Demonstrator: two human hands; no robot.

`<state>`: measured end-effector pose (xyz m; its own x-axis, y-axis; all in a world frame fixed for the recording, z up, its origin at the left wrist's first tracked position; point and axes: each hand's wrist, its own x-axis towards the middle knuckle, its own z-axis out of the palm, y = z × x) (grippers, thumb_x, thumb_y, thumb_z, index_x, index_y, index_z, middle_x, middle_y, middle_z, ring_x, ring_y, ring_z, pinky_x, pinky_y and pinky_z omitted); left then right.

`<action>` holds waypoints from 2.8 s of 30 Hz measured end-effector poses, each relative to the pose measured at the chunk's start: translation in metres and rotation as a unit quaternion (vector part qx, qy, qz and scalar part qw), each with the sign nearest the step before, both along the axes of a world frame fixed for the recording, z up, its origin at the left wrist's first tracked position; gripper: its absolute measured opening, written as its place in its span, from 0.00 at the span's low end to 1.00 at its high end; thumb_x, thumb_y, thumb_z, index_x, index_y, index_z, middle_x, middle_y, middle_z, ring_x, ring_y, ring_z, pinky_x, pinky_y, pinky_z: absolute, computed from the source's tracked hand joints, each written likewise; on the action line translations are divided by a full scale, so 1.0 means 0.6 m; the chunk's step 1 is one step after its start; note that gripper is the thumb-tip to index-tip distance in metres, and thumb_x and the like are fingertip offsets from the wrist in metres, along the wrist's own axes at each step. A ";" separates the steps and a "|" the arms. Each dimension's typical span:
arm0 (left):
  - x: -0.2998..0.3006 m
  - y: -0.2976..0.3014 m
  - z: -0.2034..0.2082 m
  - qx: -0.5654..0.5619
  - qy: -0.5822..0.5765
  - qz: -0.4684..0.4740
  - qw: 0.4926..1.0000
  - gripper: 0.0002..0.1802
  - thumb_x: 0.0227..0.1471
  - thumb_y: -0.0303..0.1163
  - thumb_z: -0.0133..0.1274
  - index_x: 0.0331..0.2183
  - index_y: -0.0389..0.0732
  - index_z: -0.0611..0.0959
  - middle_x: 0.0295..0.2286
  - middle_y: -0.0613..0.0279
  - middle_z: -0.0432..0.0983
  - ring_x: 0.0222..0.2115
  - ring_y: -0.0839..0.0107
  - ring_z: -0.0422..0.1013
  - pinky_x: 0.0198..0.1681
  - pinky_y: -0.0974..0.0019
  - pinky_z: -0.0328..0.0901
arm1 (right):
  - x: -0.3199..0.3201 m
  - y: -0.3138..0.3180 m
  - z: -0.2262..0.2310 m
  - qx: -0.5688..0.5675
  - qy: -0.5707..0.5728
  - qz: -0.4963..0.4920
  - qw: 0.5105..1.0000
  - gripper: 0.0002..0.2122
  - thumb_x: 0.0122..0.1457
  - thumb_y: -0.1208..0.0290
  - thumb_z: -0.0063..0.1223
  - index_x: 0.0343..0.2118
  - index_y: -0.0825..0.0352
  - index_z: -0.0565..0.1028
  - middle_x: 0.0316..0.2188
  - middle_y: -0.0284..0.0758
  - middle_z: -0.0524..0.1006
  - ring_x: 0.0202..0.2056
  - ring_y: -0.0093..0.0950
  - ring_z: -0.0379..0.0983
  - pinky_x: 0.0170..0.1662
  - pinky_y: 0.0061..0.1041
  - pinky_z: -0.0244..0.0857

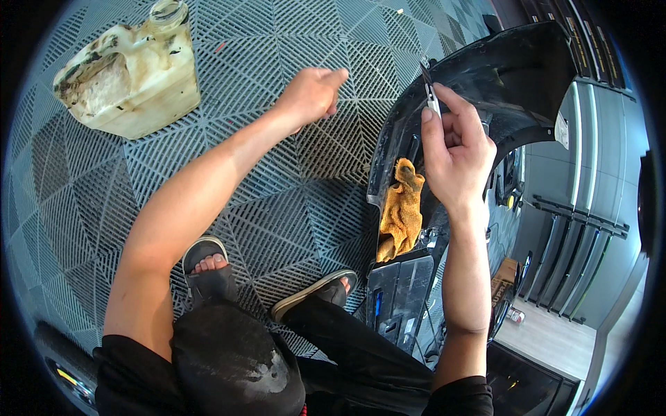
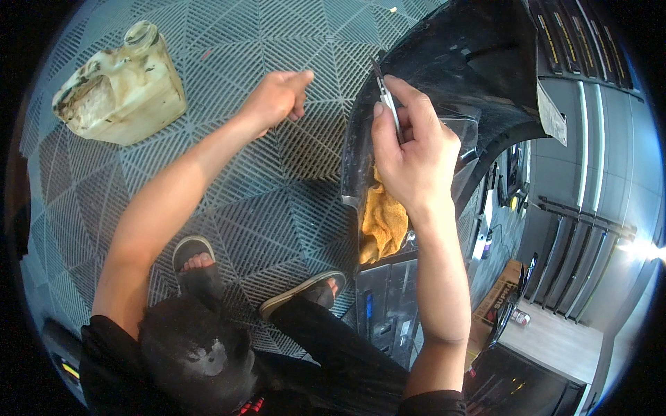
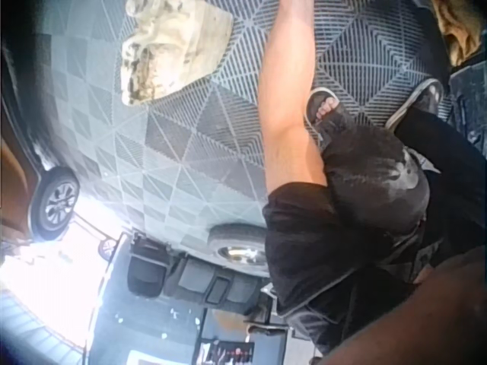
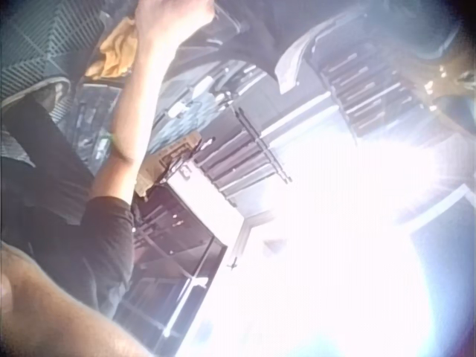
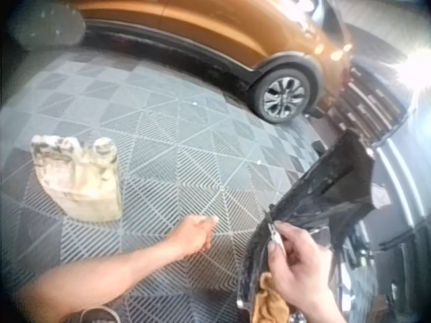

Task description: The person sits on the floor and uses a small blade to trim excess material from the edge of a black car part. They repeatedly scrape and cut along the edge, occasionally wiping the area with a cloth.

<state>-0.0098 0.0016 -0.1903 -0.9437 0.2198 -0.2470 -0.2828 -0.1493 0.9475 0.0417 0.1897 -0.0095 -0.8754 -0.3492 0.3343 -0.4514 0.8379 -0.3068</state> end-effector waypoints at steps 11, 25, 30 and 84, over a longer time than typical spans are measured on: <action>0.020 0.016 -0.021 -0.142 0.084 -0.048 0.985 0.28 0.63 0.27 0.51 0.64 0.39 0.77 0.59 0.48 0.76 0.61 0.52 0.73 0.65 0.51 0.68 | 0.008 -0.023 -0.008 0.046 0.011 -0.036 0.998 0.16 0.64 0.75 0.62 0.54 0.65 0.81 0.27 0.41 0.84 0.25 0.31 0.85 0.31 0.29 0.76; 0.012 0.009 -0.001 -0.077 0.101 -0.010 0.992 0.25 0.61 0.23 0.51 0.59 0.33 0.82 0.55 0.46 0.82 0.57 0.58 0.78 0.62 0.58 0.72 | 0.035 -0.007 -0.040 0.098 -0.049 -0.052 0.993 0.14 0.64 0.74 0.60 0.52 0.65 0.81 0.29 0.45 0.85 0.28 0.38 0.86 0.34 0.35 0.79; 0.015 0.011 0.007 -0.080 0.099 -0.018 0.992 0.26 0.59 0.22 0.51 0.59 0.32 0.82 0.54 0.46 0.83 0.58 0.58 0.77 0.64 0.56 0.70 | 0.039 -0.012 -0.035 0.099 -0.085 -0.065 0.989 0.13 0.64 0.74 0.59 0.51 0.66 0.81 0.28 0.46 0.85 0.28 0.40 0.86 0.33 0.36 0.79; 0.036 -0.013 0.043 0.202 0.173 -0.007 0.964 0.09 0.67 0.29 0.53 0.42 0.37 0.86 0.43 0.51 0.87 0.45 0.65 0.83 0.50 0.60 0.80 | 0.046 0.002 -0.050 0.162 -0.160 -0.055 0.972 0.13 0.65 0.72 0.59 0.50 0.66 0.82 0.31 0.48 0.86 0.31 0.45 0.86 0.39 0.41 0.80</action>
